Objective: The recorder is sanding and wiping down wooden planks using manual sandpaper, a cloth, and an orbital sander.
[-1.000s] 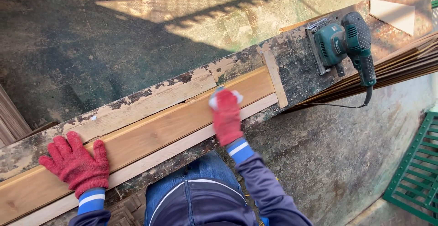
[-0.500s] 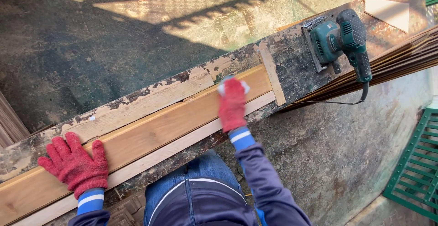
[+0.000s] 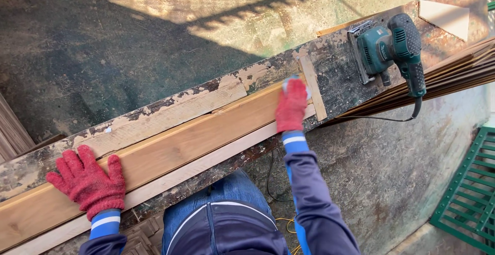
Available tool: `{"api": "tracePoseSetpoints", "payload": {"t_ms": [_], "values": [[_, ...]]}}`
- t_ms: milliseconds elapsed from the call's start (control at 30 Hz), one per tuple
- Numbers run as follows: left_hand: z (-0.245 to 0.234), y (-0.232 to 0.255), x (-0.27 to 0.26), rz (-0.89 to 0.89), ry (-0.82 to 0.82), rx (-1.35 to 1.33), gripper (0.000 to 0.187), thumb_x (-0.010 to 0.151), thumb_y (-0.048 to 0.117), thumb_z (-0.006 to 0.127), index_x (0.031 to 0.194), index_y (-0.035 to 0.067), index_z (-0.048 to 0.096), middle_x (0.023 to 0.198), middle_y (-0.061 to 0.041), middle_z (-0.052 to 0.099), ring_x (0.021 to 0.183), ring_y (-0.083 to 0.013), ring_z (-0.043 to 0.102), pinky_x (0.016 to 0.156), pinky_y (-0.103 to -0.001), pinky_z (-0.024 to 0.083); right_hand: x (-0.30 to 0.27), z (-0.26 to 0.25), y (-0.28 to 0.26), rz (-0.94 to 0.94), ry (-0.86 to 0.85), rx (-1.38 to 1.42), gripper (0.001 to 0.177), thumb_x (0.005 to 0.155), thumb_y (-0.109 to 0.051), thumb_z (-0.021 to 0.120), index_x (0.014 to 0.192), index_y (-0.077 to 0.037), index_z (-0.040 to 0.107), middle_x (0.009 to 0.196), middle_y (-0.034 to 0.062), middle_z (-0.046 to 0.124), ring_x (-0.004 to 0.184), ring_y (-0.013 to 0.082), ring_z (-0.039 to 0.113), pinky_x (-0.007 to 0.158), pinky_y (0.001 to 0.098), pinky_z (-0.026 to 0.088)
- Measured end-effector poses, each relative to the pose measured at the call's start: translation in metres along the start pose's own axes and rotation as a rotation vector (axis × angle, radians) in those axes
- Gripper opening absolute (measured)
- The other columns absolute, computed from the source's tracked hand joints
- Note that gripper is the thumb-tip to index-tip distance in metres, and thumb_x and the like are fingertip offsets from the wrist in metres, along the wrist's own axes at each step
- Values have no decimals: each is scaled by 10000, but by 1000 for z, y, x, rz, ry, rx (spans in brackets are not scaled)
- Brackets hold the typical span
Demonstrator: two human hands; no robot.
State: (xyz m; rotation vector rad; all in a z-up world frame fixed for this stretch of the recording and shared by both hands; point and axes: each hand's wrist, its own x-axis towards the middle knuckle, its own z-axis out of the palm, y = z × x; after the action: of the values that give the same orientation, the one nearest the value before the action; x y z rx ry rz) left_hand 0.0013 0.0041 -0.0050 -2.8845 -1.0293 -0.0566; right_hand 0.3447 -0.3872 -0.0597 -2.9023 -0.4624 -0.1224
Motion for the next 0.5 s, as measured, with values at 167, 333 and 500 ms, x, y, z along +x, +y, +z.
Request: {"api": "tracePoseSetpoints", "payload": {"t_ms": [167,333,500], "values": [[-7,4,4,14,20,13,728,1039,481,613,1493,-85,669,1540,-368,596,1420,-544,474,1256,-644,157,-98,-39,-147,-285,-109,223,631,828,-164,759,1374,35,513,1234,200,600,1110,336,601,1038,447,505],[-6,3,3,0,2,-10,747,1053,489,587,1509,-99,652,1567,-394,577,1447,-565,448,1259,-650,131,-77,-51,-80,-428,-95,282,502,814,-33,712,1303,-33,599,1323,164,631,1252,325,596,1201,448,408],[-4,6,8,-41,-15,-63,826,1047,531,530,1552,-117,614,1606,-410,517,1470,-586,404,1249,-661,91,-40,-5,63,-34,56,-19,388,983,-109,633,1354,2,606,1338,195,609,1208,351,582,1051,433,480]]}}
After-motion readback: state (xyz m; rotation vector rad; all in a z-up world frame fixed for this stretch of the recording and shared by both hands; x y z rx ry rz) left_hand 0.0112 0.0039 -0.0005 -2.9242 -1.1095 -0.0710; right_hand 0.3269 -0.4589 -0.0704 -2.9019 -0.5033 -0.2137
